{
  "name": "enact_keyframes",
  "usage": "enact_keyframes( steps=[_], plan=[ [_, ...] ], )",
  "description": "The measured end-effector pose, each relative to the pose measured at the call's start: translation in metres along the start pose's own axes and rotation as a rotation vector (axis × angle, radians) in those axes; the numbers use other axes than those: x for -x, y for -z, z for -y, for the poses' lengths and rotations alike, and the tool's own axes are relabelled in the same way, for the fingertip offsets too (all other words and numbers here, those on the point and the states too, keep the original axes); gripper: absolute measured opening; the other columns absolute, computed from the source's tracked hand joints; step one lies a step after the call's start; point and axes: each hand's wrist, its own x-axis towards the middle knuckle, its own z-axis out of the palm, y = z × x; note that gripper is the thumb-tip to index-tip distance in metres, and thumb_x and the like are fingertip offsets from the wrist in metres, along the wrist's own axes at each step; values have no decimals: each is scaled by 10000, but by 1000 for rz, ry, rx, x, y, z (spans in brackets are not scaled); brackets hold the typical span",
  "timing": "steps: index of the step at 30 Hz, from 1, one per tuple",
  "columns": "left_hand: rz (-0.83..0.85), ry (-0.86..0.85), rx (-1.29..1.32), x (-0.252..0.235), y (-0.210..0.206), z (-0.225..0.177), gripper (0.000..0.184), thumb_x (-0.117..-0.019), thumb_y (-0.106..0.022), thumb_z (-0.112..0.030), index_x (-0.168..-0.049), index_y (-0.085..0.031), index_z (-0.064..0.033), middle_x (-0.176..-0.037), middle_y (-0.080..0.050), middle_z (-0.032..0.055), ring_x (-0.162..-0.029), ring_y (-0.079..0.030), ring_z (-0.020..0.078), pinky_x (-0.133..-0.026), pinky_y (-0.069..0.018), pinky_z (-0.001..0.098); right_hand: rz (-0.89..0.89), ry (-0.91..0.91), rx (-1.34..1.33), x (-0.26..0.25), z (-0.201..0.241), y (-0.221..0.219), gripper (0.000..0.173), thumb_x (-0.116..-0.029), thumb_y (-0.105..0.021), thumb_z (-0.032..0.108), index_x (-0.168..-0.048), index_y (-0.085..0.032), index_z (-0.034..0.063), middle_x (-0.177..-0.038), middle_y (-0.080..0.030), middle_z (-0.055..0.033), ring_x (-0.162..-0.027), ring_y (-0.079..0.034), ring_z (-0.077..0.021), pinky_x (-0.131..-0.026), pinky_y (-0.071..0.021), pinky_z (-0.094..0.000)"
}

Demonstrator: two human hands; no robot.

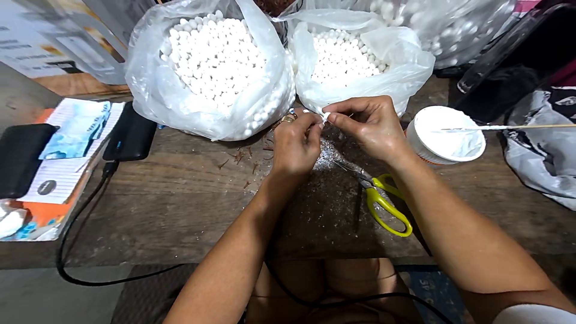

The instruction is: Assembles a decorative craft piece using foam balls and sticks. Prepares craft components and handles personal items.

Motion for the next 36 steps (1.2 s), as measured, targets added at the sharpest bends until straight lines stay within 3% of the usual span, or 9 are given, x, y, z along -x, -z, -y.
enact_keyframes(
  steps=[4, 9, 15, 19, 22, 25, 27, 29, 36],
  plan=[
    [6, 105, 63, -4, 7, -1, 120, -920, -638, 19, -931, -748, 66, -830, -699, 152, -737, -629, 94, -729, -499, 201, 5, 21, 30, -9, 4, -1, 131, -943, -674, 59, -1037, -744, 0, -922, -737, -1, -768, -642, 61, -710, -528, -121],
    [-224, 149, 240, -16, 22, 9, 69, -915, -651, 10, -935, -701, 53, -805, -660, 18, -648, -542, -55, -604, -460, 114, 12, -12, 146, -42, -5, -5, 163, -975, -639, 94, -1062, -749, 11, -945, -741, -44, -786, -665, -11, -736, -548, -191],
    [-329, 160, 315, -20, 24, 9, 45, -893, -643, 49, -910, -683, 58, -802, -643, -3, -653, -550, -57, -609, -477, 112, 240, -79, 510, -65, -11, -47, 172, -975, -616, 59, -1017, -757, -30, -990, -730, -205, -961, -693, -342, -883, -520, -526],
    [-331, 163, 299, -19, 21, 10, 51, -896, -641, 44, -916, -687, 56, -813, -649, 3, -664, -560, -52, -620, -482, 111, 317, -149, 746, -71, -5, -66, 201, -990, -601, 88, -1023, -699, -84, -1068, -692, -282, -1108, -648, -457, -899, -492, -601],
    [-322, 141, 280, -17, 19, 10, 56, -894, -644, 39, -903, -695, 59, -801, -624, 7, -660, -531, -48, -609, -456, 108, 167, -105, 518, -66, -10, -54, 151, -940, -643, 53, -997, -710, -69, -974, -708, -238, -940, -688, -372, -836, -527, -545],
    [-289, 128, 264, -14, 15, 9, 62, -895, -648, 30, -895, -701, 63, -795, -611, 16, -656, -528, -47, -604, -459, 102, 13, -202, -7, -48, -7, -26, 169, -912, -682, -16, -1078, -707, -33, -920, -708, -71, -751, -677, -84, -732, -591, -257],
    [-252, 109, 250, -10, 10, 5, 76, -887, -645, 31, -888, -709, 72, -791, -600, 32, -664, -524, -42, -608, -447, 95, -63, -378, -387, -29, 2, -11, 165, -929, -619, -99, -1058, -694, -28, -848, -719, -24, -720, -700, -76, -728, -612, -236],
    [-219, 83, 230, -7, 4, 2, 81, -883, -644, 27, -880, -712, 70, -789, -605, 51, -697, -550, -26, -642, -464, 99, -95, -467, -572, -11, 5, 0, 195, -952, -560, -118, -1055, -693, -19, -858, -728, -16, -758, -714, -85, -766, -615, -237],
    [-159, -7, 171, 2, -3, 3, 101, -876, -642, 11, -872, -721, 74, -767, -627, 87, -707, -559, 8, -660, -452, 125, -101, -490, -767, 12, 4, 7, 278, -961, -473, -145, -1029, -702, -4, -846, -743, -19, -743, -725, -83, -740, -619, -223]
  ],
)
